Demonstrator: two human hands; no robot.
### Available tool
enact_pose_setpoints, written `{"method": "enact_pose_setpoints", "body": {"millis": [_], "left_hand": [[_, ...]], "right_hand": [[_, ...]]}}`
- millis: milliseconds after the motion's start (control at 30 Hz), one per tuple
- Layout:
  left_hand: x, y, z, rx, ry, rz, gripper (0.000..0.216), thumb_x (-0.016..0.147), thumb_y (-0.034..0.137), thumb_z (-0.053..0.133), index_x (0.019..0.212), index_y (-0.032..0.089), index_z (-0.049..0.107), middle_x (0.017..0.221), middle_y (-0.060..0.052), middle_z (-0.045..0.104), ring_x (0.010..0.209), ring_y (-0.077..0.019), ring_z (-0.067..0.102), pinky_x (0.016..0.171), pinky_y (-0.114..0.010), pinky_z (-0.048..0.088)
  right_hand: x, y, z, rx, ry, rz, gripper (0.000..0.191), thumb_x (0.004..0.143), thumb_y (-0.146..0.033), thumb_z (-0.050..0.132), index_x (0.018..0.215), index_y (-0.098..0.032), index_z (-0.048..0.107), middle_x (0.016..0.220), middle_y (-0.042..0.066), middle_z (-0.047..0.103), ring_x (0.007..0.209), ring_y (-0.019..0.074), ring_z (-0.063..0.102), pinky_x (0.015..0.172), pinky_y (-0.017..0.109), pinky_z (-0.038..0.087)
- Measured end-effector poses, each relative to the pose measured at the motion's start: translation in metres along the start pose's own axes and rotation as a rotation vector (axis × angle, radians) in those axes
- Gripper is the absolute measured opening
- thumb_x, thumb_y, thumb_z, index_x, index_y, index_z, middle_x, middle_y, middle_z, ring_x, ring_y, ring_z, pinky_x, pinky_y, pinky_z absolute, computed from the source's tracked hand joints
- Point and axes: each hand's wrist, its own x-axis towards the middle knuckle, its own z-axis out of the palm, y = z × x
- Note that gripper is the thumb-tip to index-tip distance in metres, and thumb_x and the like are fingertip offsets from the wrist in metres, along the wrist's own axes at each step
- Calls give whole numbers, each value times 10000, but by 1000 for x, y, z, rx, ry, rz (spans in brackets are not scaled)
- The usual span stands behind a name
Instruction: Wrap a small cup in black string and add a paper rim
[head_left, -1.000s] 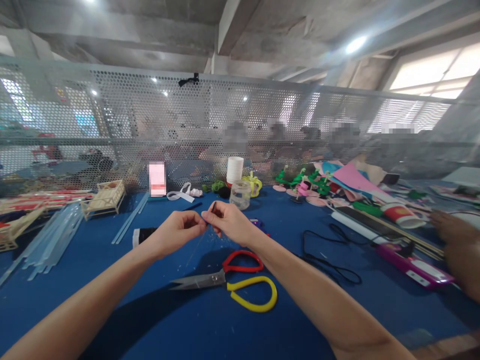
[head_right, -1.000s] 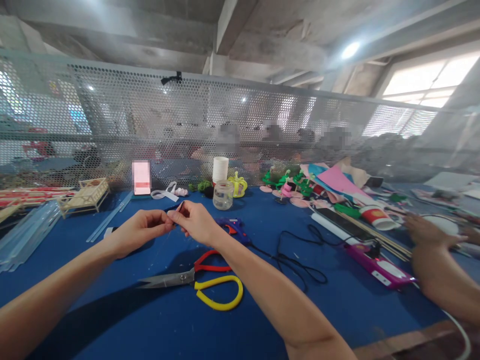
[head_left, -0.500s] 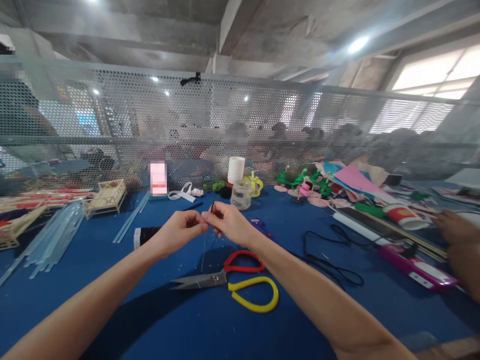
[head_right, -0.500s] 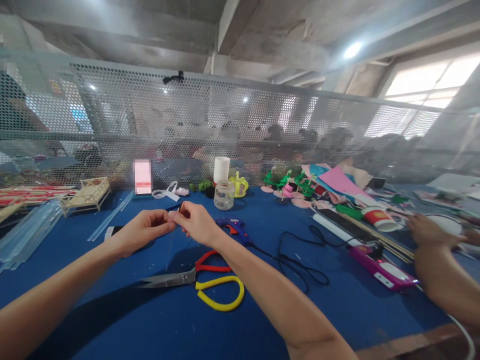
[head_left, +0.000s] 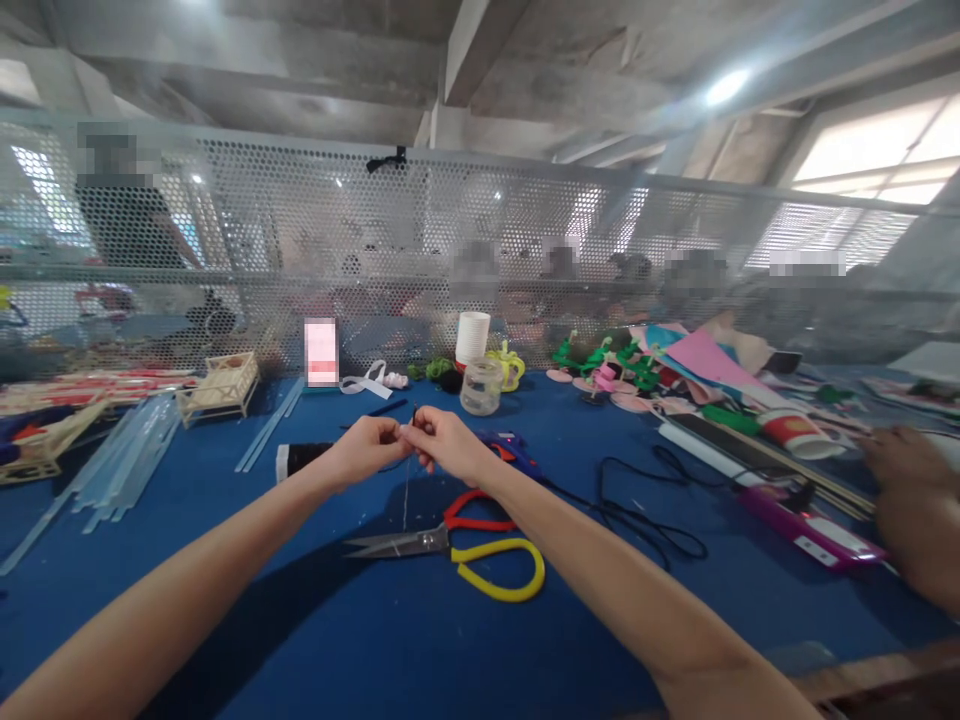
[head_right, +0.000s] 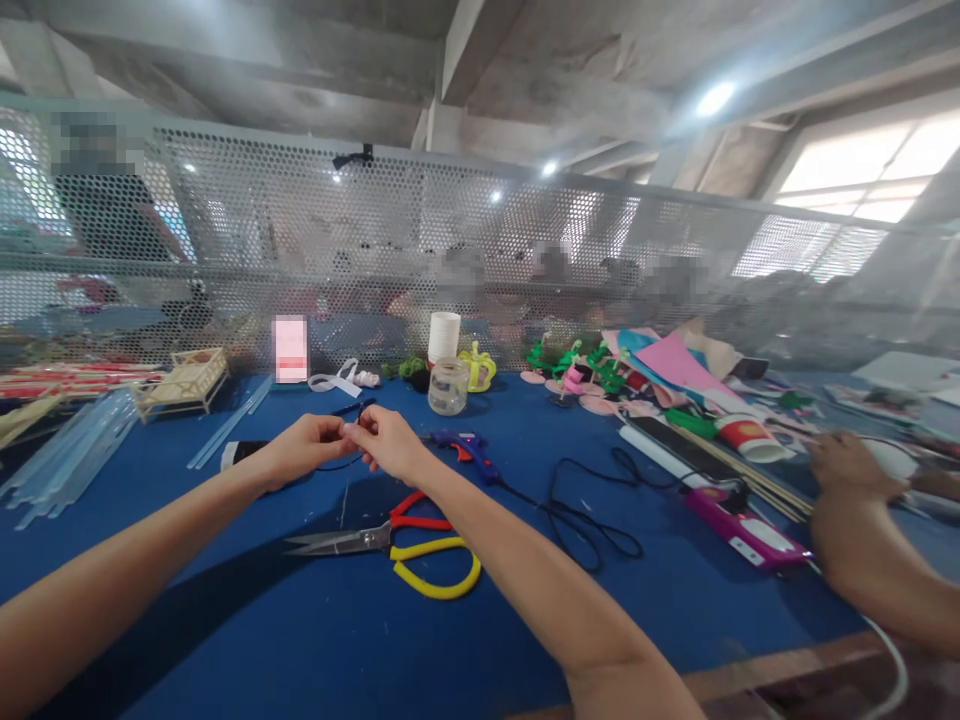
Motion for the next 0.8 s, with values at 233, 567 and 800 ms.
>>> {"method": "enact_pose_setpoints", "body": {"millis": [233,567,800], "left_hand": [[-1,-1,-4,33,-61,-16,267,611,385,578,544,129,543,455,59,409,445,-64,314,422,-197,214],[-29,-10,19,-60,-30,-14,281,645,402,565,575,134,519,498,50,436,472,-69,348,459,-205,258],[-42,-13,34,-115,-33,48,260,668,382,543,601,131,524,567,22,522,553,-98,441,539,-223,350]], "right_hand": [[-5,7,4,12,19,48,179,786,-165,489,617,-166,429,450,-69,468,366,51,452,370,156,394],[-27,17,18,-23,70,83,219,762,-239,547,596,-165,425,430,-63,478,321,53,453,336,149,342],[-48,23,22,-6,108,42,285,737,-388,546,607,-176,406,452,-62,470,342,61,461,334,159,343]]}}
